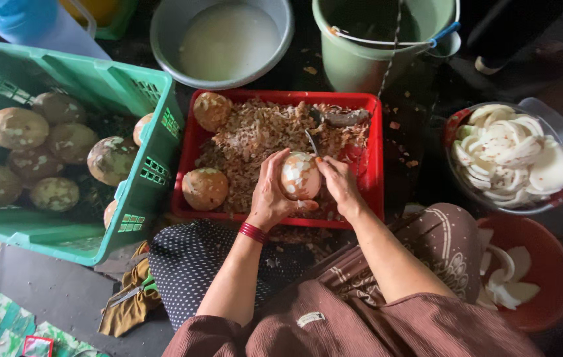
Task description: The person sits on the floor and uses a small knife to peel and trim the outer husk off coconuts one at a time, rotating each coconut to shave off the brown skin. Trimmed coconuts are placed in a bowl of water and finished pieces accumulate in a bowl beside the work tray.
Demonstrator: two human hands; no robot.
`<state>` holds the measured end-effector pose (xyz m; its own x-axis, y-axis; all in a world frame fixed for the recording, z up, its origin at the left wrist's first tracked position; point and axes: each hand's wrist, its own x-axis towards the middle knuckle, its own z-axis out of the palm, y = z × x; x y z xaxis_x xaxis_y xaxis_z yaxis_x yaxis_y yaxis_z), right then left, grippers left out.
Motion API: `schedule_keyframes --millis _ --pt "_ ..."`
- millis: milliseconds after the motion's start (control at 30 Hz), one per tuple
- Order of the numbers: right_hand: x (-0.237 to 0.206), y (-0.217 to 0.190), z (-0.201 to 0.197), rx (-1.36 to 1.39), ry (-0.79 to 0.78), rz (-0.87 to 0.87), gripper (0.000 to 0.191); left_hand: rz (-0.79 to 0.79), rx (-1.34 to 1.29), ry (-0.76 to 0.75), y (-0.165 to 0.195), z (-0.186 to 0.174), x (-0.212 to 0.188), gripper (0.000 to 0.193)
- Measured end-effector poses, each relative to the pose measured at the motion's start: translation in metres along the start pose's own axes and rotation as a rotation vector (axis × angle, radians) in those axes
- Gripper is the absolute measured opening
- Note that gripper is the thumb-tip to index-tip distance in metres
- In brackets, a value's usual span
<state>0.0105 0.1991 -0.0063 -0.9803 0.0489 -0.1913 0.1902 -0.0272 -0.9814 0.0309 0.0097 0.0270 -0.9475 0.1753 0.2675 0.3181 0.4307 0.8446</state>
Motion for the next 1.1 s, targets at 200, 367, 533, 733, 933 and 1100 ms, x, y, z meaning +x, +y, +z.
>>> schedule_keyframes --millis 200,367,533,733,933,1100 --pt "0.007 -0.008 -0.010 0.119 0.005 0.045 0.033 -0.068 -0.082 -0.024 -0.003 0.000 -0.004 0.126" --pt "0.007 -0.027 -0.019 0.210 0.139 0.081 0.041 -0.043 -0.108 -0.010 -0.010 0.004 -0.004 0.126" --pt "0.001 -0.021 -0.007 0.138 -0.048 -0.174 0.034 -0.077 -0.156 -0.029 -0.012 0.006 -0.002 0.128" --pt "-0.003 -0.012 0.005 0.157 -0.002 0.165 0.037 -0.037 -0.060 -0.009 -0.011 0.004 -0.005 0.125" --pt "-0.001 -0.008 -0.004 0.084 -0.124 -0.107 0.038 0.158 0.389 0.180 0.001 0.020 -0.011 0.113" --pt "0.005 0.001 -0.008 0.182 -0.124 -0.087 0.037 0.088 0.003 0.171 0.001 0.015 -0.004 0.121"
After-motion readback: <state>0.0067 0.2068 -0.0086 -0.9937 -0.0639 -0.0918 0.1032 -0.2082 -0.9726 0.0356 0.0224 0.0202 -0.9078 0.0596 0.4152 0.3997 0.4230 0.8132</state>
